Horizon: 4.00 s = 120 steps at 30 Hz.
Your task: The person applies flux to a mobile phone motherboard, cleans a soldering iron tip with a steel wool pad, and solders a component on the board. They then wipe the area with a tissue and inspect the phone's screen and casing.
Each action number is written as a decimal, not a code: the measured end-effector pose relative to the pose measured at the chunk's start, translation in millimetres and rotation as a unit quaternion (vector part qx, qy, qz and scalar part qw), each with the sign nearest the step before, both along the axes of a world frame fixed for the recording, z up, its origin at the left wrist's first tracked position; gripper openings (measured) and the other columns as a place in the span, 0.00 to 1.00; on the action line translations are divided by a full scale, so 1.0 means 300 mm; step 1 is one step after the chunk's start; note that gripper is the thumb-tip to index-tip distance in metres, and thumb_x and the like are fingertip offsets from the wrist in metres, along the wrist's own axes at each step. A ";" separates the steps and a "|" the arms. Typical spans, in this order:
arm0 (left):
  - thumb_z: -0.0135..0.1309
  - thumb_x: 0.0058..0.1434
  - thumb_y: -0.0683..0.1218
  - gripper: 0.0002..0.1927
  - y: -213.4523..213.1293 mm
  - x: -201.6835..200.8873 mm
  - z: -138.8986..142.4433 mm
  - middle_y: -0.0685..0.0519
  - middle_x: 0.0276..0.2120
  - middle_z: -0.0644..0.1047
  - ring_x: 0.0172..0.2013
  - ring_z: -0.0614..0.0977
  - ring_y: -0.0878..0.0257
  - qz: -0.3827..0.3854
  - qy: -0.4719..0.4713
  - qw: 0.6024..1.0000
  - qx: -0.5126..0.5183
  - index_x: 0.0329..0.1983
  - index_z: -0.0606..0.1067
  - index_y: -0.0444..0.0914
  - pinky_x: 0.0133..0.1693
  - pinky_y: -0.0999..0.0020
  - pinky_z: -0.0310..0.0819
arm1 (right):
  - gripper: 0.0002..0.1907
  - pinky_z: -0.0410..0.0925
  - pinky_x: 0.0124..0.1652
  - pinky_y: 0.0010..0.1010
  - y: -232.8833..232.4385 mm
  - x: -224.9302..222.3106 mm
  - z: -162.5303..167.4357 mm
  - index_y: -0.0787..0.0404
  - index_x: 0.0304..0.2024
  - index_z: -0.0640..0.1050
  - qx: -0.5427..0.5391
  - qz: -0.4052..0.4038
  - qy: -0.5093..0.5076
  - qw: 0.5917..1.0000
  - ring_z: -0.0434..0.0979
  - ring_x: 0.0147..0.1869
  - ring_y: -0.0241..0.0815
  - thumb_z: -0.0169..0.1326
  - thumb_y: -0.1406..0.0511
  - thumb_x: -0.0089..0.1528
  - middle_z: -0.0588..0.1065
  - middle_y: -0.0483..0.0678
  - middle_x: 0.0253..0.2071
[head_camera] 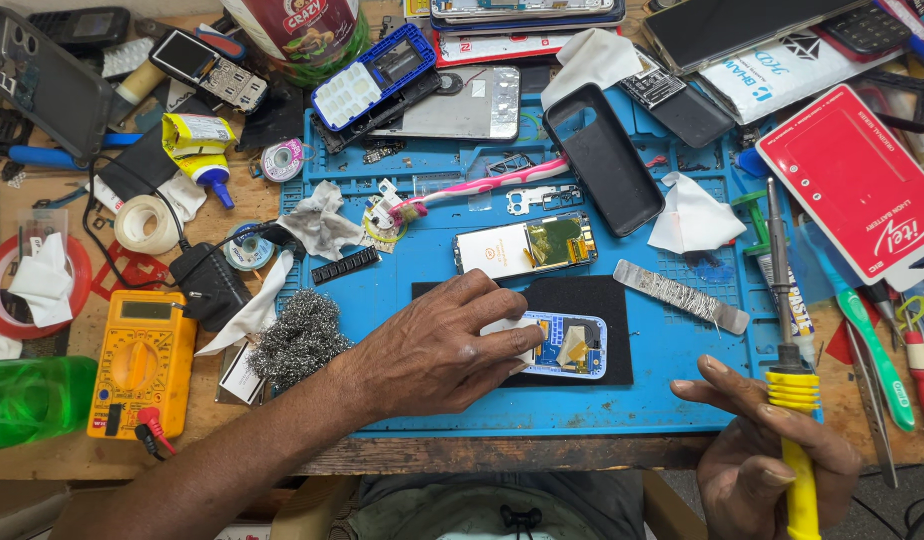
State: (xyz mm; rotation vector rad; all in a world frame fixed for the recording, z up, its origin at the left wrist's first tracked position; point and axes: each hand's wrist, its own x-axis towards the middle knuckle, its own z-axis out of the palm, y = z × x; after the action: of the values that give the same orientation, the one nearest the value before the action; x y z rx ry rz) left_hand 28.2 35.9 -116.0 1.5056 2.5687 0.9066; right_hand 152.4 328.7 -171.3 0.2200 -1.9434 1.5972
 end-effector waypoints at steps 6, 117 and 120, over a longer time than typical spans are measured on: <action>0.60 0.64 0.49 0.16 -0.005 0.013 0.011 0.45 0.51 0.75 0.54 0.76 0.50 0.008 0.018 1.000 0.012 0.54 0.77 0.43 0.51 0.53 0.74 | 0.21 0.81 0.49 0.42 -0.007 0.011 0.016 0.58 0.59 0.61 0.011 -0.001 -0.013 1.000 0.84 0.49 0.53 0.44 0.49 0.77 0.77 0.69 0.49; 0.63 0.61 0.45 0.19 -0.037 0.117 0.028 0.43 0.52 0.74 0.52 0.76 0.50 -0.017 0.081 0.994 0.067 0.55 0.76 0.40 0.52 0.55 0.76 | 0.26 0.74 0.55 0.43 -0.209 -0.048 0.146 0.58 0.52 0.71 0.320 0.071 -0.075 0.942 0.77 0.58 0.52 0.67 0.66 0.54 0.77 0.51 0.54; 0.63 0.61 0.45 0.18 -0.037 0.118 0.027 0.44 0.52 0.73 0.53 0.76 0.51 -0.019 0.089 0.994 0.063 0.54 0.76 0.40 0.53 0.55 0.75 | 0.27 0.74 0.55 0.43 -0.209 -0.049 0.143 0.58 0.52 0.71 0.317 0.068 -0.083 0.943 0.77 0.59 0.51 0.67 0.66 0.54 0.77 0.51 0.52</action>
State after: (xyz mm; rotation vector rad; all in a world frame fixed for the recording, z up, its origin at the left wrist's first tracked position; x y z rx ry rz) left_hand 63.7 24.8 -108.0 1.7360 2.6369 0.9898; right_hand 137.5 266.0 -128.3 0.4974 -2.5783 1.0390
